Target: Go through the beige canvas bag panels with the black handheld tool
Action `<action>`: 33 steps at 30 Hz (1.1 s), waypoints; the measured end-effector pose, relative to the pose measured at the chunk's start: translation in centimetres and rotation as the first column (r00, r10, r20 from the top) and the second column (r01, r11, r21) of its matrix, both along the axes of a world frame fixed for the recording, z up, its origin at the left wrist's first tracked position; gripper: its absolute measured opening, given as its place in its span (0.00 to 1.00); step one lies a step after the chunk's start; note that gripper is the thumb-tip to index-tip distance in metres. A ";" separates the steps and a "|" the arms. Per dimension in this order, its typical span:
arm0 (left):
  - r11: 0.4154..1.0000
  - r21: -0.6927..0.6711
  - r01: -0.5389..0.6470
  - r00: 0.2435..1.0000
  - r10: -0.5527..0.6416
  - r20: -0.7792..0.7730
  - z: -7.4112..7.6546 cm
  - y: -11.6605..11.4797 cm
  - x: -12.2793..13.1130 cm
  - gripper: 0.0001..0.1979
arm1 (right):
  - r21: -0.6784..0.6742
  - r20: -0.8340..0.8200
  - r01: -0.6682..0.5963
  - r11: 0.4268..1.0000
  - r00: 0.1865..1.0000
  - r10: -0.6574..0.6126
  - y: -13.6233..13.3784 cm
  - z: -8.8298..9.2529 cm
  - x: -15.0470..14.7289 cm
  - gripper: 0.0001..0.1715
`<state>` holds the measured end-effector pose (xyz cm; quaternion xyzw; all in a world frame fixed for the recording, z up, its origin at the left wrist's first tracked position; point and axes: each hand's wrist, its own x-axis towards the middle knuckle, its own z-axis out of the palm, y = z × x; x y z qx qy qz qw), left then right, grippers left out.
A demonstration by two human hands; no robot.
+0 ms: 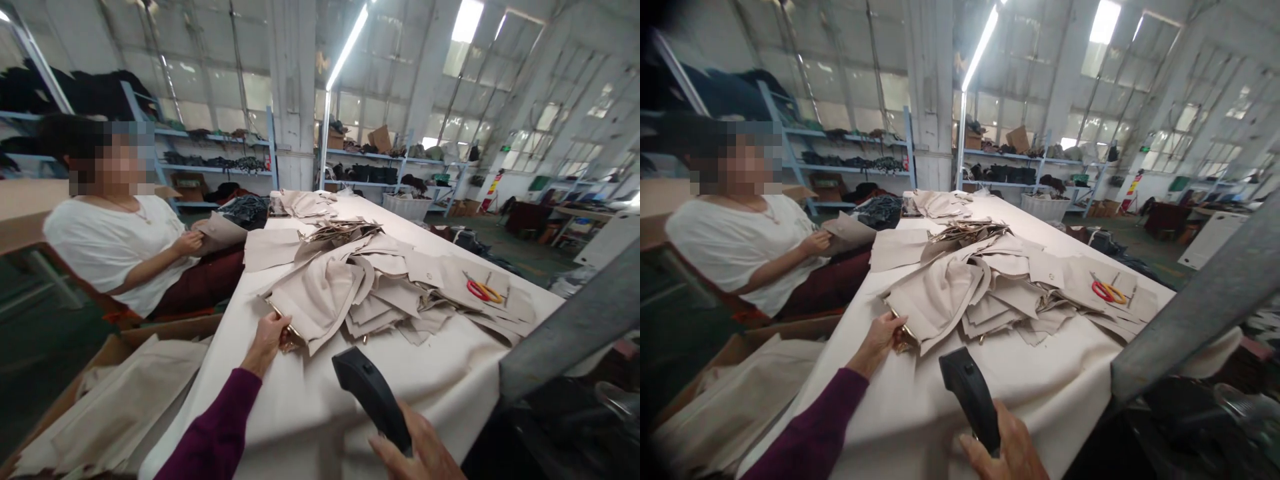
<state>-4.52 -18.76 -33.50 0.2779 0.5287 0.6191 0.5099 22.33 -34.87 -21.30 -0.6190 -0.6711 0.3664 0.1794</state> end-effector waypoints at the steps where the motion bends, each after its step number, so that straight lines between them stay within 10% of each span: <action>1: 1.000 0.021 0.005 1.000 -0.005 0.014 -0.2 -1.0 0.1 0.16 | -0.068 -0.002 -0.019 0.998 1.000 0.019 -0.2 0.1 -0.2 0.19; 9: 0.994 0.081 0.073 0.996 -0.078 0.052 -0.4 -6.4 -0.4 0.15 | -0.174 -0.023 -0.093 0.980 0.996 0.091 -2.0 0.4 -1.9 0.20; 16: 0.975 0.129 0.182 0.980 -0.169 -0.109 -0.4 -6.6 -0.7 0.19 | -0.111 -0.020 -0.120 0.987 0.993 0.119 0.2 -2.1 -4.8 0.15; 26: 0.984 0.097 0.148 0.979 -0.132 -0.154 -1.1 -5.8 -0.8 0.18 | -0.143 0.076 -0.096 0.985 0.991 0.107 -1.3 1.7 -3.5 0.15; 33: 0.979 0.116 0.167 0.976 -0.148 -0.159 -0.8 -6.1 -0.8 0.17 | -0.185 0.059 -0.159 0.970 0.983 0.172 -0.7 -0.4 -4.6 0.15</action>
